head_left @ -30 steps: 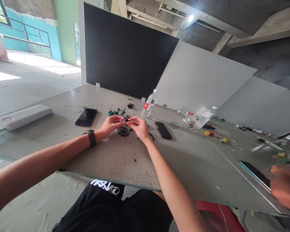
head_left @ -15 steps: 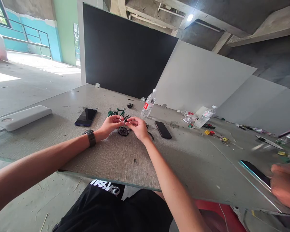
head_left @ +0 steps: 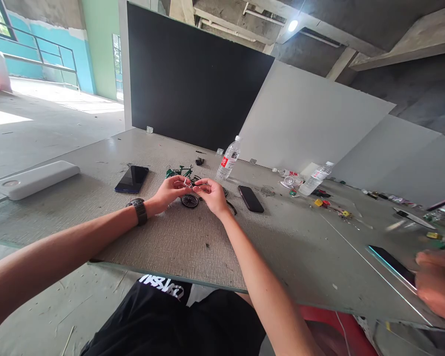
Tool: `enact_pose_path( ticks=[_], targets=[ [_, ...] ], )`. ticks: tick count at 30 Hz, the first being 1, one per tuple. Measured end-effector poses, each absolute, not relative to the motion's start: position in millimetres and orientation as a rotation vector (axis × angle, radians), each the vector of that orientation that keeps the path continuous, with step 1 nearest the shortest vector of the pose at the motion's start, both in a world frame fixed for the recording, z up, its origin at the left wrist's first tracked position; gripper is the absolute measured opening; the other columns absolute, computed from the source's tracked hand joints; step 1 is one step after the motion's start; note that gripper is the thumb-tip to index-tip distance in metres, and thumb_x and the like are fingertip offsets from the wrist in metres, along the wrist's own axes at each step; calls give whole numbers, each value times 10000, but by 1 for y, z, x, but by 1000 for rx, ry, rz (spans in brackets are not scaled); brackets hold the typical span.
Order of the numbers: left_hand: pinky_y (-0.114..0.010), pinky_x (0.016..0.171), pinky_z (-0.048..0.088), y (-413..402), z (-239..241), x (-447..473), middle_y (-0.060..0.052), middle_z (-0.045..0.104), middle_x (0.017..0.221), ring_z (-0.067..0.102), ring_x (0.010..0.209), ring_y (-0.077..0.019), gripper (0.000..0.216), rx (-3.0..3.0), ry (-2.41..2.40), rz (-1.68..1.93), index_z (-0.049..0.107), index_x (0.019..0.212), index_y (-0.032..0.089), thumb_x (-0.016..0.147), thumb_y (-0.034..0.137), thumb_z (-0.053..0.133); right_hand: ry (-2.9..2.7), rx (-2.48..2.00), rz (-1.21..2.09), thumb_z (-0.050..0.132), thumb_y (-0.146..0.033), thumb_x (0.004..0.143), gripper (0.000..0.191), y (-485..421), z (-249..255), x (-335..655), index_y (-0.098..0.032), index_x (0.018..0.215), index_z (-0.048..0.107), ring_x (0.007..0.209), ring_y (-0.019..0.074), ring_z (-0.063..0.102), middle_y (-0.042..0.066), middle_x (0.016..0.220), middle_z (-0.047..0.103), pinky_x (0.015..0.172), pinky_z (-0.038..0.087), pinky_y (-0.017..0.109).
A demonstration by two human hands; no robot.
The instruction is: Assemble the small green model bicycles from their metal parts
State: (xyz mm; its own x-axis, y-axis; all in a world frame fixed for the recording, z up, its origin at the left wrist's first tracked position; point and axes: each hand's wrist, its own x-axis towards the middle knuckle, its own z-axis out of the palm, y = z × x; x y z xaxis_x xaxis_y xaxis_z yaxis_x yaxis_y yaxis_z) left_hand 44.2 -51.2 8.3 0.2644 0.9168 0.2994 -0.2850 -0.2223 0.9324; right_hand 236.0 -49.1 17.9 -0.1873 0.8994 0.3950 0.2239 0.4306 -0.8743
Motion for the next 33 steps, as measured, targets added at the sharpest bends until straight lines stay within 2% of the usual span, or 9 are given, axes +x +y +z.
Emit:
enact_pose_path(
  ticks=[6,13,27,33],
  targets=[
    [-265,653,449,-51,9,44,-58,692,935,621,791,-143,350,1344,659,1270,634,907,152,698,322,857,-1667,-977,861,831,-597,724,477,-50,18,234,-206,962,697,811,195,722,53,887,763,742,552,318],
    [-264,666,467,-51,11,43,-70,715,923,610,751,-130,381,1341,686,1221,693,987,127,733,372,834,-1633,-980,844,829,-569,742,447,-48,18,238,-201,961,699,737,182,701,38,803,755,704,534,310],
    [-259,657,455,-50,10,42,-87,750,918,643,765,-144,412,1335,725,1226,711,1015,122,709,355,861,-1648,-987,844,801,-603,757,470,-49,19,238,-197,967,692,775,195,717,49,810,760,729,549,323],
    [-251,637,447,-51,12,42,-81,742,929,627,748,-132,408,1319,729,1228,722,1047,122,736,360,836,-1662,-957,900,812,-592,757,467,-49,18,237,-212,997,687,832,216,748,50,845,768,806,583,364]
  ],
)
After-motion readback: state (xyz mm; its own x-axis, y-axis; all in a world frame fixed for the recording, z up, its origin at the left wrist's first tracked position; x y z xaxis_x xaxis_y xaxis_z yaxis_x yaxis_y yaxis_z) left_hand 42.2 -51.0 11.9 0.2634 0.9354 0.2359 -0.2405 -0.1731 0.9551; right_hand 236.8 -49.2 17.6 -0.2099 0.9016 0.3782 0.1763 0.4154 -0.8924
